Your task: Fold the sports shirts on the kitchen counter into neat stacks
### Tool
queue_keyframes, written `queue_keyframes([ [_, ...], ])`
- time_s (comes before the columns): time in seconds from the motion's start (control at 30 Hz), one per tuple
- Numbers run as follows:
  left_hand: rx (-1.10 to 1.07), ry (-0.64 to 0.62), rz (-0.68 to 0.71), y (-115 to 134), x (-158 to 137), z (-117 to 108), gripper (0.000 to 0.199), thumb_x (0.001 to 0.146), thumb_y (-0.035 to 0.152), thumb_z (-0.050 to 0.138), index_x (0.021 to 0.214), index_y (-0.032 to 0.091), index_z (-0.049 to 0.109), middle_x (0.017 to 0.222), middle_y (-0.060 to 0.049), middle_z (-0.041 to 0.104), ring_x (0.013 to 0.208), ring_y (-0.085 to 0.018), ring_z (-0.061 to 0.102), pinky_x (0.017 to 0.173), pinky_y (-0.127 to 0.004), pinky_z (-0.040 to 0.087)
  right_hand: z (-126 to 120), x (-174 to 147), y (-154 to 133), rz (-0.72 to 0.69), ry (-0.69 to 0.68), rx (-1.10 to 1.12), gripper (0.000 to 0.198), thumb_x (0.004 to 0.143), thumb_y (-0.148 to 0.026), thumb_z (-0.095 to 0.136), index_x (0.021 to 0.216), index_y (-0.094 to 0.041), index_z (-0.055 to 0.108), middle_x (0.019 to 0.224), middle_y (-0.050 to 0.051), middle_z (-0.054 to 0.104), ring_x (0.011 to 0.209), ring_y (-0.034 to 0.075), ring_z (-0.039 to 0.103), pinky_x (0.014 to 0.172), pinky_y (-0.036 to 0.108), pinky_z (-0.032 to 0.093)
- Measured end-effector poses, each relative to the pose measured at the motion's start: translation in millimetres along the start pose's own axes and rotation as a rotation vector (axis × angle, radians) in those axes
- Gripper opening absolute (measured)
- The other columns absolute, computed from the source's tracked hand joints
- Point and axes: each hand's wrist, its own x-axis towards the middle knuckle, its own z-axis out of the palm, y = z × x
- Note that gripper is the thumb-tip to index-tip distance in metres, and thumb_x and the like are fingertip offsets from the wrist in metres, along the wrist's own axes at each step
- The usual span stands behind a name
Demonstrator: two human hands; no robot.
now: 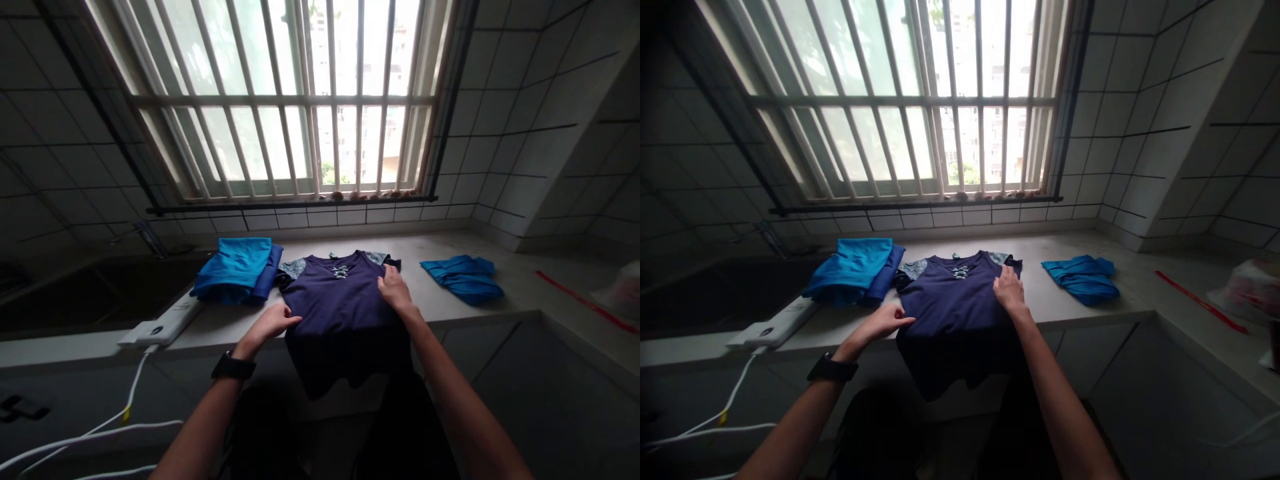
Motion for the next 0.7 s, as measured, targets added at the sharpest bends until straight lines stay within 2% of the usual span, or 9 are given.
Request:
queue_keyframes([
  [0.1, -0.241, 0.152, 0.000, 2.1, 6.3, 11.8, 0.036, 0.072, 0.053, 0.065, 0.064, 0.023, 0.045, 0.059, 0.004, 0.050, 0.062, -0.016, 0.051, 0.059, -0.026, 0.038, 3.1, -43.0, 21.3, 0.127, 0.080, 0.062, 0.041, 0.104, -0.034, 0.042, 0.123, -0.011, 0.069, 0.127, 0.020, 0.068, 0.119, 0.026, 0.062, 0.107, 0.031, 0.043],
  [0.17, -0.391, 0.236, -0.063, 5.8, 12.7, 15.3, 0.034, 0.078, 0.054, 0.057, 0.071, 0.024, 0.043, 0.062, 0.005, 0.050, 0.061, -0.015, 0.051, 0.058, -0.025, 0.040, 5.7, -63.2, 32.8, 0.197, 0.088, 0.041, 0.036, 0.101, -0.041, 0.052, 0.111, -0.013, 0.073, 0.120, 0.019, 0.069, 0.114, 0.029, 0.064, 0.103, 0.035, 0.045],
  [0.27, -0.407, 0.280, -0.115, 10.9, 19.2, 12.7, 0.033, 0.080, 0.053, 0.055, 0.072, 0.024, 0.043, 0.063, 0.004, 0.049, 0.064, -0.016, 0.052, 0.059, -0.025, 0.041, 4.9, -71.8, 37.5, 0.169, 0.073, 0.035, 0.025, 0.098, -0.037, 0.060, 0.104, -0.016, 0.073, 0.120, 0.018, 0.069, 0.114, 0.029, 0.064, 0.099, 0.034, 0.045],
  [0.33, -0.357, 0.293, -0.118, 11.1, 19.8, 6.7, 0.033, 0.078, 0.051, 0.061, 0.071, 0.024, 0.044, 0.063, 0.004, 0.049, 0.067, -0.016, 0.053, 0.061, -0.025, 0.042, -0.1, -65.6, 34.4, 0.159, 0.059, 0.097, 0.022, 0.101, -0.031, 0.054, 0.105, -0.016, 0.070, 0.113, 0.017, 0.071, 0.110, 0.027, 0.066, 0.095, 0.031, 0.046],
  [0.4, -0.338, 0.283, -0.142, 8.1, 17.3, -0.5, 0.033, 0.077, 0.049, 0.064, 0.070, 0.023, 0.045, 0.062, 0.004, 0.049, 0.067, -0.017, 0.053, 0.061, -0.026, 0.042, -7.2, -55.1, 29.7, 0.213, 0.060, 0.198, 0.026, 0.105, -0.027, 0.044, 0.114, -0.015, 0.065, 0.107, 0.015, 0.074, 0.104, 0.026, 0.069, 0.089, 0.029, 0.047],
  [0.47, -0.353, 0.236, -0.166, 3.0, 12.4, -7.1, 0.031, 0.078, 0.048, 0.065, 0.072, 0.022, 0.047, 0.063, 0.004, 0.051, 0.066, -0.017, 0.054, 0.061, -0.026, 0.042, -13.5, -45.2, 25.6, 0.276, 0.040, 0.292, 0.029, 0.106, -0.027, 0.039, 0.120, -0.014, 0.061, 0.107, 0.016, 0.074, 0.103, 0.025, 0.071, 0.085, 0.028, 0.048],
  [0.57, -0.325, 0.205, -0.199, -3.2, 2.2, -14.4, 0.026, 0.083, 0.044, 0.063, 0.082, 0.020, 0.053, 0.070, 0.000, 0.059, 0.070, -0.019, 0.060, 0.063, -0.027, 0.045, -19.3, -37.3, 21.5, 0.275, -0.020, 0.313, 0.029, 0.105, -0.027, 0.040, 0.120, -0.012, 0.059, 0.112, 0.018, 0.074, 0.107, 0.025, 0.071, 0.086, 0.027, 0.049],
  [0.63, -0.156, 0.261, -0.228, -2.9, -5.4, -17.6, 0.021, 0.085, 0.038, 0.061, 0.091, 0.019, 0.055, 0.081, -0.004, 0.066, 0.079, -0.022, 0.066, 0.070, -0.029, 0.049, -21.9, -36.0, 18.9, 0.291, -0.006, 0.211, 0.031, 0.105, -0.027, 0.040, 0.125, -0.009, 0.057, 0.111, 0.021, 0.074, 0.107, 0.028, 0.072, 0.087, 0.031, 0.049],
  [0.7, 0.101, 0.351, -0.222, 2.4, -12.2, -19.9, 0.021, 0.088, 0.032, 0.058, 0.104, 0.018, 0.057, 0.098, -0.011, 0.070, 0.093, -0.026, 0.070, 0.078, -0.032, 0.051, -24.3, -34.2, 13.9, 0.308, 0.070, 0.068, 0.037, 0.104, -0.028, 0.041, 0.131, -0.007, 0.054, 0.113, 0.024, 0.072, 0.109, 0.031, 0.071, 0.090, 0.035, 0.050],
])
